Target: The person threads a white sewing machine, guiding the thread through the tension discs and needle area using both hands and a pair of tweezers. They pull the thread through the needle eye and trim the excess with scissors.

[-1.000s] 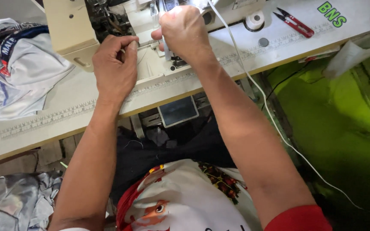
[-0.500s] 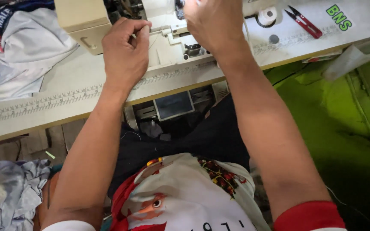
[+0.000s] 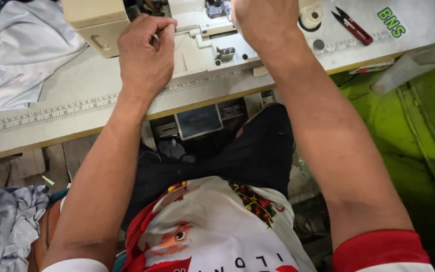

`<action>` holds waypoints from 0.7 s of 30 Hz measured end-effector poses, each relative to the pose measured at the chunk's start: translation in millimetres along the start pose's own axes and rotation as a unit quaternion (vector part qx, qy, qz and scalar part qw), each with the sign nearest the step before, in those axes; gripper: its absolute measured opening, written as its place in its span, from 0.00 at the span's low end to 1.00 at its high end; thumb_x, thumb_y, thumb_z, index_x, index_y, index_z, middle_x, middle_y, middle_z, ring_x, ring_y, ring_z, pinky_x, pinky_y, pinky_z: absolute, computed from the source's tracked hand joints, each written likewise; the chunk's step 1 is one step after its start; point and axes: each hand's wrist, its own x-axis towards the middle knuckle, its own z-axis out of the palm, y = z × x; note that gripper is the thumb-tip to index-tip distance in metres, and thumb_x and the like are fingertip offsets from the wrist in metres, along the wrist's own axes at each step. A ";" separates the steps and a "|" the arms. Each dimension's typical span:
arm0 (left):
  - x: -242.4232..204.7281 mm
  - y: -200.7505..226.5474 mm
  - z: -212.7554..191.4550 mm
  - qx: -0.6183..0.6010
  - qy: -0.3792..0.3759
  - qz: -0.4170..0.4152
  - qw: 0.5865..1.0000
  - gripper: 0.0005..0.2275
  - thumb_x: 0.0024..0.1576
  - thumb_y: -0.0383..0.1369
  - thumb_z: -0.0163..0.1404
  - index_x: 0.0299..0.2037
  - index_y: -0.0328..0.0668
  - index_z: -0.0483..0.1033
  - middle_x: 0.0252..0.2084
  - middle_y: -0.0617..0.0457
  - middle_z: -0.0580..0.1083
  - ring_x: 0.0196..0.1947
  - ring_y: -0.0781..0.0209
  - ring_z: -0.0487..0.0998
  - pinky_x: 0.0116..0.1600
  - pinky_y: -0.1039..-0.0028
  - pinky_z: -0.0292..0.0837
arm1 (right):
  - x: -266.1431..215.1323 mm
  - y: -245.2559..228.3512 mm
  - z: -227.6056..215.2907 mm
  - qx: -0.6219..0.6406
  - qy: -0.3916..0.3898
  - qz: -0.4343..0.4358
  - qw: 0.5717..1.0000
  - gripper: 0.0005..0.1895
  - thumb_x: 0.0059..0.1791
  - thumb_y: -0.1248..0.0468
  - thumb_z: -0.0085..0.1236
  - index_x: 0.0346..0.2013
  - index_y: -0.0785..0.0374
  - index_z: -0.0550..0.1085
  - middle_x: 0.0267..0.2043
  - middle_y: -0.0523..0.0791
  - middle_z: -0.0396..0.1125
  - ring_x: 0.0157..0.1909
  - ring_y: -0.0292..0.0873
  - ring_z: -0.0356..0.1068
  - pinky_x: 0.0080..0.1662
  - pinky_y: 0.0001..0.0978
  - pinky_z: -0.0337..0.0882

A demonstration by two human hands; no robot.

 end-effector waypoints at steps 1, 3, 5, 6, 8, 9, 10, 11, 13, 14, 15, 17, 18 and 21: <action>-0.6 -0.4 -0.3 -0.006 0.000 0.004 1.000 0.07 0.63 0.23 0.48 0.41 0.36 0.82 0.33 0.55 0.72 0.32 0.66 0.67 0.34 0.76 0.61 | -0.9 -1.2 -0.4 0.012 -0.003 0.006 1.000 0.18 0.44 0.72 0.52 0.19 0.51 0.56 0.15 0.38 0.46 0.18 0.41 0.43 0.21 0.41 0.44; 0.2 -0.8 0.7 -0.013 0.001 0.009 1.000 0.07 0.63 0.23 0.47 0.41 0.36 0.82 0.33 0.54 0.73 0.31 0.66 0.67 0.33 0.76 0.60 | 0.2 0.7 3.4 0.022 -0.004 0.011 1.000 0.16 0.44 0.73 0.50 0.20 0.52 0.58 0.15 0.39 0.47 0.18 0.41 0.42 0.21 0.42 0.44; 0.8 -1.0 1.2 -0.022 0.002 0.001 1.000 0.08 0.63 0.23 0.47 0.41 0.37 0.82 0.34 0.54 0.73 0.30 0.67 0.66 0.32 0.77 0.59 | 2.3 4.8 13.6 -0.044 0.084 -0.060 0.994 0.16 0.40 0.72 0.52 0.19 0.49 0.59 0.15 0.37 0.49 0.17 0.40 0.44 0.18 0.39 0.42; 0.9 -0.9 1.1 -0.022 0.001 0.001 1.000 0.08 0.63 0.23 0.47 0.41 0.37 0.82 0.34 0.54 0.73 0.30 0.67 0.66 0.32 0.77 0.59 | 3.2 4.3 13.9 -0.044 0.085 -0.060 0.994 0.16 0.40 0.72 0.52 0.19 0.49 0.59 0.15 0.37 0.49 0.17 0.40 0.44 0.18 0.39 0.42; 0.7 -0.8 1.1 -0.018 0.002 -0.005 1.000 0.08 0.63 0.24 0.47 0.40 0.37 0.82 0.34 0.55 0.73 0.32 0.66 0.68 0.35 0.76 0.63 | 4.4 3.2 14.8 -0.051 0.033 -0.036 0.997 0.16 0.40 0.73 0.52 0.16 0.47 0.62 0.12 0.37 0.49 0.14 0.40 0.45 0.15 0.37 0.43; 0.4 -0.1 1.4 -0.018 0.002 -0.004 1.000 0.08 0.63 0.24 0.47 0.40 0.37 0.82 0.34 0.55 0.73 0.32 0.66 0.68 0.35 0.76 0.63 | 3.9 2.3 13.5 -0.051 0.033 -0.036 0.997 0.16 0.40 0.73 0.52 0.16 0.47 0.62 0.12 0.37 0.49 0.14 0.40 0.45 0.15 0.37 0.43; 0.5 0.3 1.4 -0.019 0.004 -0.005 1.000 0.08 0.63 0.24 0.47 0.40 0.37 0.82 0.33 0.55 0.72 0.32 0.66 0.68 0.35 0.76 0.63 | 4.1 1.0 12.3 -0.068 0.017 -0.042 0.997 0.17 0.40 0.74 0.52 0.15 0.47 0.64 0.12 0.38 0.51 0.14 0.41 0.46 0.14 0.37 0.45; 0.8 0.7 1.3 -0.019 0.007 -0.006 1.000 0.08 0.62 0.23 0.47 0.40 0.37 0.82 0.33 0.55 0.72 0.32 0.66 0.68 0.36 0.76 0.63 | 4.3 -0.2 11.0 -0.086 0.000 -0.047 0.995 0.17 0.40 0.75 0.53 0.15 0.48 0.66 0.12 0.39 0.53 0.13 0.42 0.48 0.14 0.37 0.46; 1.0 -0.6 1.2 -0.016 0.004 -0.008 1.000 0.08 0.62 0.24 0.47 0.40 0.38 0.82 0.34 0.55 0.73 0.33 0.66 0.70 0.37 0.76 0.65 | 7.6 -0.3 13.5 -0.092 0.002 -0.046 0.995 0.17 0.39 0.75 0.54 0.15 0.47 0.66 0.11 0.38 0.53 0.13 0.42 0.47 0.14 0.37 0.45; 0.9 -1.2 1.2 -0.012 0.002 -0.010 1.000 0.08 0.62 0.24 0.47 0.41 0.38 0.82 0.35 0.55 0.73 0.34 0.65 0.71 0.38 0.76 0.66 | 9.2 -0.4 14.7 -0.098 0.004 -0.046 0.994 0.17 0.38 0.74 0.54 0.15 0.47 0.65 0.11 0.38 0.53 0.13 0.41 0.47 0.14 0.38 0.44; 0.7 -0.2 1.0 -0.013 0.001 -0.010 1.000 0.08 0.62 0.24 0.47 0.41 0.38 0.82 0.35 0.55 0.73 0.34 0.65 0.71 0.38 0.76 0.66 | 9.7 -0.1 15.3 -0.098 0.004 -0.045 0.994 0.17 0.38 0.74 0.54 0.15 0.47 0.65 0.11 0.38 0.53 0.13 0.41 0.47 0.14 0.38 0.44; 0.4 1.4 -1.0 -0.002 0.000 0.003 1.000 0.08 0.63 0.24 0.47 0.42 0.37 0.82 0.35 0.54 0.73 0.33 0.64 0.70 0.36 0.74 0.65 | 11.5 -1.1 16.8 -0.108 0.022 -0.052 0.992 0.17 0.38 0.73 0.54 0.15 0.46 0.63 0.11 0.37 0.51 0.14 0.40 0.45 0.15 0.37 0.43; 0.7 1.1 -0.7 -0.002 0.001 0.004 1.000 0.08 0.63 0.24 0.47 0.42 0.37 0.82 0.35 0.54 0.73 0.33 0.64 0.70 0.36 0.74 0.65 | 12.8 -0.8 17.3 -0.108 0.023 -0.052 0.992 0.17 0.38 0.73 0.54 0.15 0.46 0.63 0.11 0.37 0.51 0.14 0.40 0.45 0.15 0.37 0.43; 1.0 0.6 0.4 -0.005 -0.004 -0.016 1.000 0.08 0.64 0.25 0.48 0.42 0.39 0.82 0.36 0.55 0.73 0.26 0.68 0.65 0.30 0.78 0.60 | 14.7 1.0 19.3 -0.125 0.051 -0.063 0.989 0.17 0.38 0.71 0.54 0.14 0.46 0.60 0.12 0.36 0.49 0.15 0.39 0.43 0.16 0.36 0.41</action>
